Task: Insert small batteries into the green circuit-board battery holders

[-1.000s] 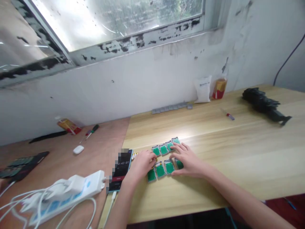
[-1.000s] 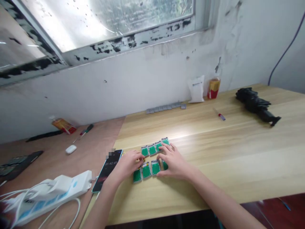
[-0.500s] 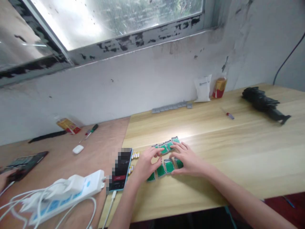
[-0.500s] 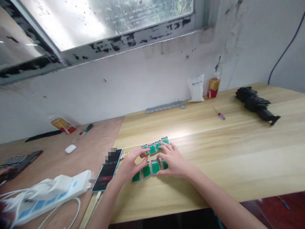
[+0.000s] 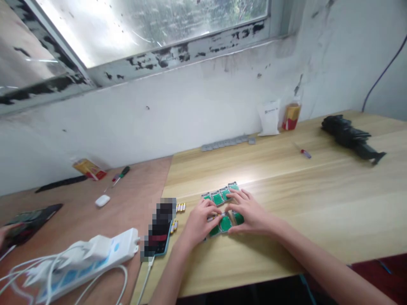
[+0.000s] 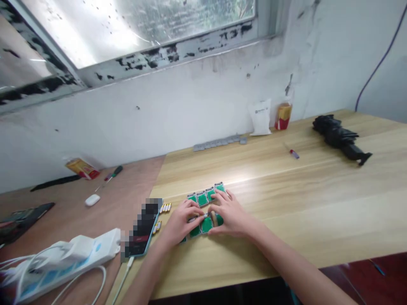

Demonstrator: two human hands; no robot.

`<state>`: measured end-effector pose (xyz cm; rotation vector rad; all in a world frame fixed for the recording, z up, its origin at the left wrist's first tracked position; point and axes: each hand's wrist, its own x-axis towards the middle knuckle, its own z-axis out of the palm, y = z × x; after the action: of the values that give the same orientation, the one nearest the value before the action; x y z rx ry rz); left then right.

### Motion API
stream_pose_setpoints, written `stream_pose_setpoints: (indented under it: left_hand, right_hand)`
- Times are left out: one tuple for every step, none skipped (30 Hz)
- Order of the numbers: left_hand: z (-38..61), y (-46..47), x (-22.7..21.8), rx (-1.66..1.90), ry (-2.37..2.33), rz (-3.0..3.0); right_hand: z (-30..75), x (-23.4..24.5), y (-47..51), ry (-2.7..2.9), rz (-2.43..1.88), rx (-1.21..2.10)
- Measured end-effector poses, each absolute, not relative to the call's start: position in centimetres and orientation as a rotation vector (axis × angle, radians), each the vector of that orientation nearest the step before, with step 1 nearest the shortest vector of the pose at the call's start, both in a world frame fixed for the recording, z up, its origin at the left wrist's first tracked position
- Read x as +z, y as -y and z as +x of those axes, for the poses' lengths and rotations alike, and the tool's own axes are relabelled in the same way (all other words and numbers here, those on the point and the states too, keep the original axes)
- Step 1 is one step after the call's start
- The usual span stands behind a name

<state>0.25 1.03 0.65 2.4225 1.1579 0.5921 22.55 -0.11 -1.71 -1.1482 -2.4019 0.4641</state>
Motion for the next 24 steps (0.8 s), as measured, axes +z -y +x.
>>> stream_pose_setpoints:
  left_hand:
    - [0.3,-1.1,0.7,0.586,-1.164,2.423]
    - [0.4,-1.1,0.7,0.583,-1.17,2.425]
    - [0.5,-1.0,0.8,0.577,-1.174,2.428]
    - [0.6,-1.0,0.9,0.565,-1.177,2.434]
    - [0.8,-1.0,1.1,0.553,-1.181,2.438]
    - [0.9,-1.0,1.2,0.539,-1.186,2.442]
    - [1.0,-1.0,1.3,0.523,-1.191,2.444]
    - [1.1,-0.9,1.3,0.509,-1.195,2.447]
    - [1.2,-0.9,1.3,0.501,-1.199,2.45]
    - [1.3,-0.9,1.3,0.499,-1.205,2.452]
    - [1.4,-0.8,1.1,0.504,-1.214,2.452]
    - [1.5,-0.7,1.0,0.513,-1.228,2.447]
    - [1.5,-0.6,0.8,0.524,-1.246,2.44]
    - [1.6,-0.4,0.6,0.535,-1.265,2.432]
    - [1.7,-0.2,0.5,0.547,-1.285,2.43]
    - [1.7,0.0,0.4,0.559,-1.3,2.435]
    - [1.6,0.2,0.3,0.577,-1.311,2.445]
    - [1.4,0.4,0.4,0.601,-1.319,2.457]
    - [1.0,0.7,0.5,0.636,-1.333,2.466]
    - [0.4,0.9,0.7,0.677,-1.359,2.469]
    - [-0.5,1.1,0.9,0.721,-1.4,2.467]
    - [-1.5,1.3,1.2,0.767,-1.46,2.46]
    - [-2.8,1.6,1.4,0.798,-1.536,2.455]
    - [-4.2,1.8,1.6,0.816,-1.618,2.456]
  right_hand:
    - [22.5,-1.7,0.1,2.402,-1.147,0.466]
    - [22.5,-1.7,0.1,2.401,-1.145,0.47]
    - [22.5,-1.7,0.1,2.401,-1.142,0.475]
    - [22.5,-1.8,0.1,2.399,-1.138,0.478]
    - [22.5,-1.8,0.1,2.399,-1.133,0.48]
    - [22.5,-1.9,0.1,2.399,-1.128,0.479]
    - [22.4,-2.0,0.0,2.398,-1.125,0.476]
    - [22.4,-2.1,0.0,2.395,-1.125,0.47]
    - [22.4,-2.1,0.0,2.392,-1.125,0.462]
    - [22.4,-2.2,0.0,2.388,-1.126,0.455]
    - [22.3,-2.2,0.0,2.384,-1.126,0.45]
    - [22.3,-2.3,0.0,2.381,-1.126,0.447]
    - [22.3,-2.4,-0.1,2.378,-1.127,0.444]
    - [22.2,-2.5,-0.1,2.377,-1.13,0.442]
    - [22.2,-2.6,0.0,2.376,-1.134,0.438]
    - [22.1,-2.7,0.0,2.375,-1.139,0.43]
    - [22.0,-2.7,0.0,2.372,-1.146,0.418]
    - [21.9,-2.8,0.0,2.369,-1.15,0.405]
    - [21.8,-2.8,0.1,2.368,-1.15,0.391]
    - [21.8,-2.8,0.1,2.369,-1.146,0.378]
    - [21.8,-2.7,0.2,2.368,-1.141,0.369]
    - [21.8,-2.6,0.2,2.366,-1.137,0.365]
    - [21.9,-2.4,0.2,2.365,-1.134,0.362]
    - [22.1,-2.3,0.2,2.362,-1.136,0.36]
